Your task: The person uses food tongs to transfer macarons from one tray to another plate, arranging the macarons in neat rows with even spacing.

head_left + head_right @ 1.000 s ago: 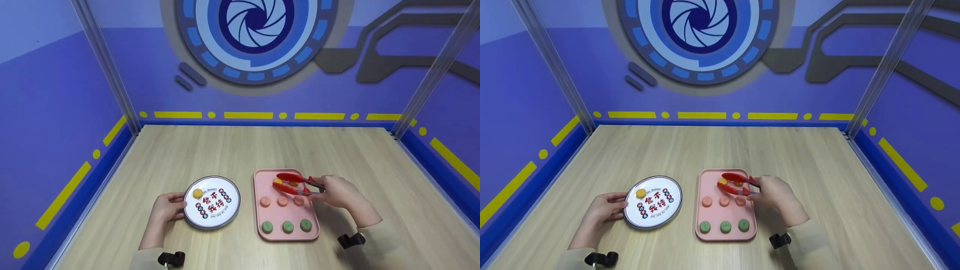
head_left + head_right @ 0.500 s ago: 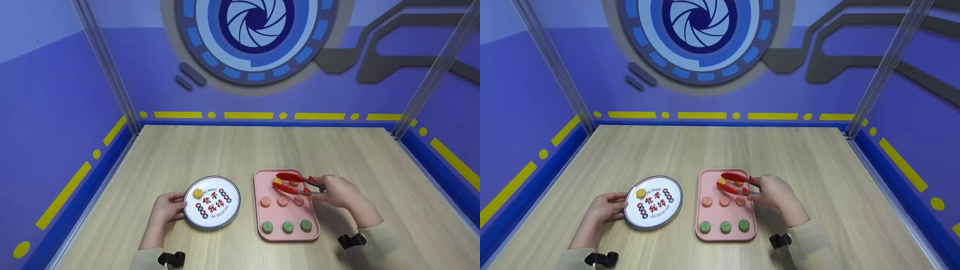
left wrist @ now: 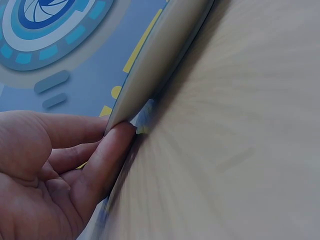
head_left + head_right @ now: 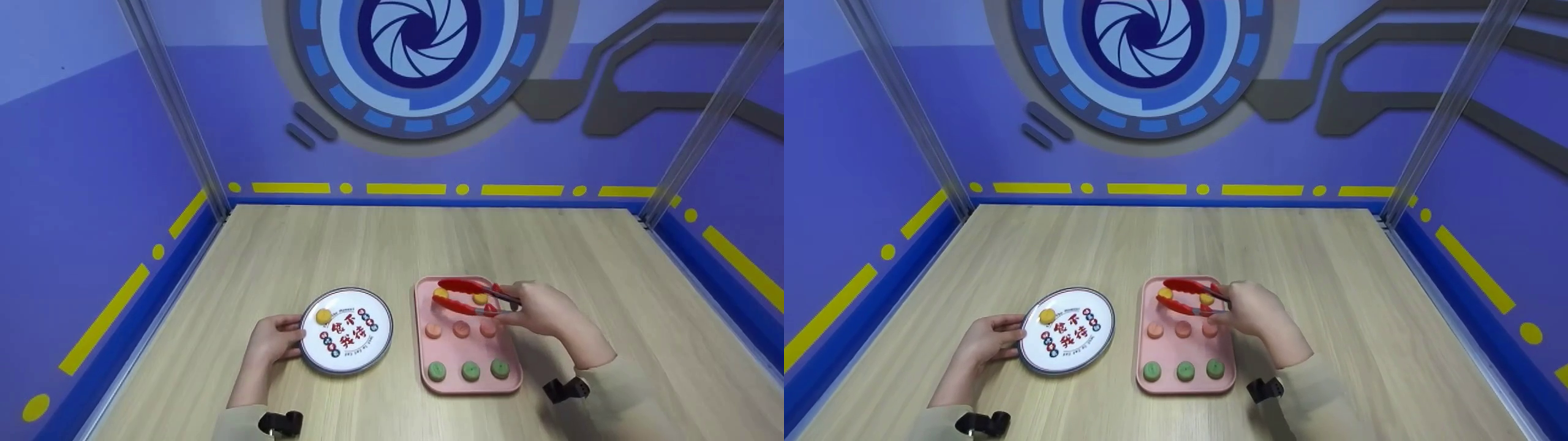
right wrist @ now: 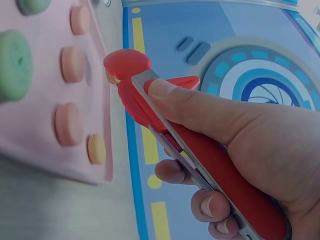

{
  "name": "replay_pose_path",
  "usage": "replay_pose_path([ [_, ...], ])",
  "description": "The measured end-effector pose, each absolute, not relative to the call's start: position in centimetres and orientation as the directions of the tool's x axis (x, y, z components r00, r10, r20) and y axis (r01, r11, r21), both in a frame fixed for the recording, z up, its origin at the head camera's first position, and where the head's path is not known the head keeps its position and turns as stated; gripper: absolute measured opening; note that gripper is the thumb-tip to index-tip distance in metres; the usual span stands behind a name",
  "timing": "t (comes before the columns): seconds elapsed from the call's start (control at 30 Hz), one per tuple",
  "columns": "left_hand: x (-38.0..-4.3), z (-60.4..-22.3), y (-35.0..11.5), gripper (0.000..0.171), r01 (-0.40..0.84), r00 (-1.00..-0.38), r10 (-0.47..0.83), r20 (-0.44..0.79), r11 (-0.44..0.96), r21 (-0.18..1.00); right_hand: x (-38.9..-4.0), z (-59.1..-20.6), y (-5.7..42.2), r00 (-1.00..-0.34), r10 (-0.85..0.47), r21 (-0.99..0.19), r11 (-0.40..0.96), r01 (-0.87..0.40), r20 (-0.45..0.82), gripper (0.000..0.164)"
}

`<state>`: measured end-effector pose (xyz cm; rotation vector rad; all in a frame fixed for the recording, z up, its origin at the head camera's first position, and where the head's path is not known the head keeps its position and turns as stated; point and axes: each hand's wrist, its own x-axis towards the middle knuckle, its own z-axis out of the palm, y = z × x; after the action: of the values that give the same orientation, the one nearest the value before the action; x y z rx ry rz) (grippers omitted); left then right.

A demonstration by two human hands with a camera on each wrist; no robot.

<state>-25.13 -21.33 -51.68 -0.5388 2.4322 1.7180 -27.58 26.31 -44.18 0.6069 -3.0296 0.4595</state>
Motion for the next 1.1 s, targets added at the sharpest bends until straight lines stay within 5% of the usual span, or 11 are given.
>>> replay_pose_path([
  [0.6,-25.0,-51.6,-21.3,0.044,-0.354,-0.926,-0.234,-0.297,0.264,0.897,-28.2,-43.5,21.8,-0.871,-0.48,-0.344,0.804,-0.486,0.108,0.056],
  [1.1,-25.2,-51.8,-21.4,0.045,-0.362,-0.924,-0.226,-0.308,0.258,0.896,-28.9,-43.5,16.7,-0.886,-0.463,-0.352,0.827,-0.439,0.02,0.05],
])
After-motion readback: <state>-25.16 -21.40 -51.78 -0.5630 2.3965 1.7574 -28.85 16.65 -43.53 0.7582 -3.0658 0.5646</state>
